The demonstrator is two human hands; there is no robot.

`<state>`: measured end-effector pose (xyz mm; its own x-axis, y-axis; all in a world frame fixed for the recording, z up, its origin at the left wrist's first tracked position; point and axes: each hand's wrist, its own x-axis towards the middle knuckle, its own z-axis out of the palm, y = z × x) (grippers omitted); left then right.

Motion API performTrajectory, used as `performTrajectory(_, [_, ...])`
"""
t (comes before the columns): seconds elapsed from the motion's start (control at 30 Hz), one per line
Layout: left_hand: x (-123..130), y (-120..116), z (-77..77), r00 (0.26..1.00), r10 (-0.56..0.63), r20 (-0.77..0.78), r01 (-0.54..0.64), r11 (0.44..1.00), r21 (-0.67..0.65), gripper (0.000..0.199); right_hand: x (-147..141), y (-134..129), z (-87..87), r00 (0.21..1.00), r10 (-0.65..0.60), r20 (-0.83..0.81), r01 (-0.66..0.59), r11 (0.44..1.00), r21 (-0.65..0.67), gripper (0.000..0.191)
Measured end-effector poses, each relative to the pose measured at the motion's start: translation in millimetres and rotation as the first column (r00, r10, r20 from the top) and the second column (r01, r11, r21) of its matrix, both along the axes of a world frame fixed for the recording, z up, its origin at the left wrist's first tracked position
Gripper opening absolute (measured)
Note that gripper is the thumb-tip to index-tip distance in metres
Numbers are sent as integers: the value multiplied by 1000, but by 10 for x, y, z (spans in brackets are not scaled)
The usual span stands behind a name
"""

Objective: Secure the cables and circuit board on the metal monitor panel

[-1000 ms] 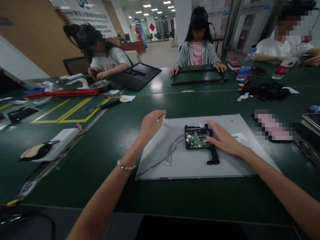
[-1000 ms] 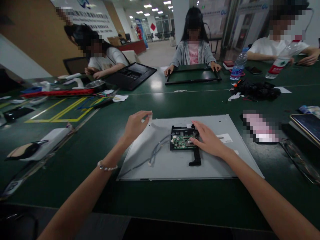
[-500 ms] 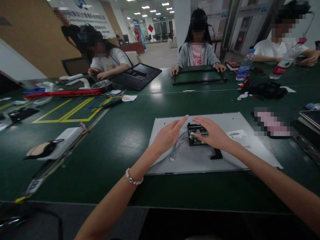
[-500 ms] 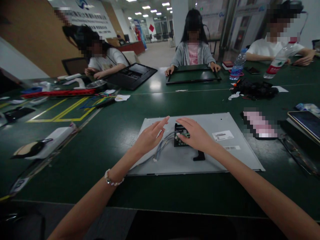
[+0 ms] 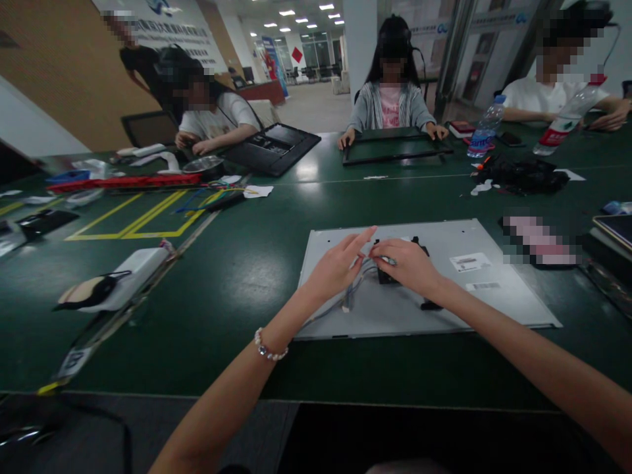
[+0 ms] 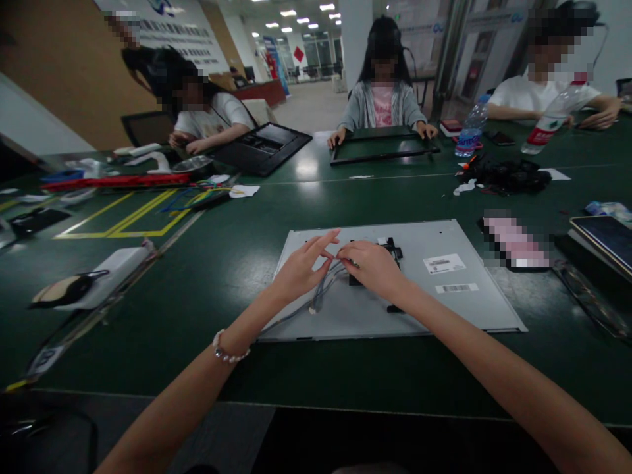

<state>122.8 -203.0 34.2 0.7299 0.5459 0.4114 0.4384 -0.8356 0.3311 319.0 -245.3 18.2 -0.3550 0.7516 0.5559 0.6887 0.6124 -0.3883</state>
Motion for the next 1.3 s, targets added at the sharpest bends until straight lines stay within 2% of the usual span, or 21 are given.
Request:
performTrajectory(0.17, [-25, 51, -25, 997, -58, -42, 56, 997, -55, 68, -36, -48, -19, 1000, 21, 21, -22, 998, 50, 20])
performTrajectory(0.27, [-90, 152, 45, 997, -67, -42, 65, 997, -47, 55, -55, -100, -41, 997, 27, 78, -32, 997, 66, 20])
performTrajectory(0.37, [-170, 230, 210, 998, 62, 26, -62, 998, 13, 42, -78, -154, -73, 985, 60, 165, -77, 992, 100, 22])
performTrajectory(0.43, [-209, 195, 342, 982, 175, 66, -178, 983, 40, 39, -104, -187, -88, 972, 86, 220, -116, 985, 126, 23])
performTrajectory(0.5, [-222, 63, 446, 961, 265, 79, -270, 961, 52, 36, -137, -220, -91, 961, 88, 263, -132, 979, 156, 23])
performTrajectory(0.57, [-205, -144, 479, 950, 309, 35, -310, 949, 52, 31, -173, -256, -84, 949, 79, 305, -142, 971, 191, 24])
performTrajectory(0.63, [-161, -368, 425, 952, 299, -73, -296, 954, 40, 28, -205, -296, -76, 934, 69, 352, -158, 960, 231, 23])
performTrajectory(0.7, [-103, -552, 306, 941, 287, -176, -286, 958, 35, 28, -232, -335, -75, 915, 67, 398, -182, 949, 259, 23])
performTrajectory(0.8, [-21, -699, 98, 905, 335, -262, -324, 942, 86, 26, -260, -378, -100, 892, 71, 446, -211, 939, 273, 22])
performTrajectory(0.9, [26, -740, -48, 858, 383, -342, -345, 923, 169, 26, -270, -392, -144, 879, 72, 471, -216, 942, 257, 21])
performTrajectory(1.03, [50, -780, -151, 807, 437, -396, -368, 898, 240, 24, -271, -386, -195, 863, 68, 500, -208, 951, 229, 18])
performTrajectory(1.17, [61, -837, -207, 792, 476, -383, -395, 877, 275, 25, -278, -394, -211, 855, 85, 512, -220, 952, 211, 19])
performTrajectory(1.3, [81, -841, -206, 754, 498, -429, -414, 867, 277, 25, -303, -462, -171, 844, 105, 527, -196, 974, 119, 21])
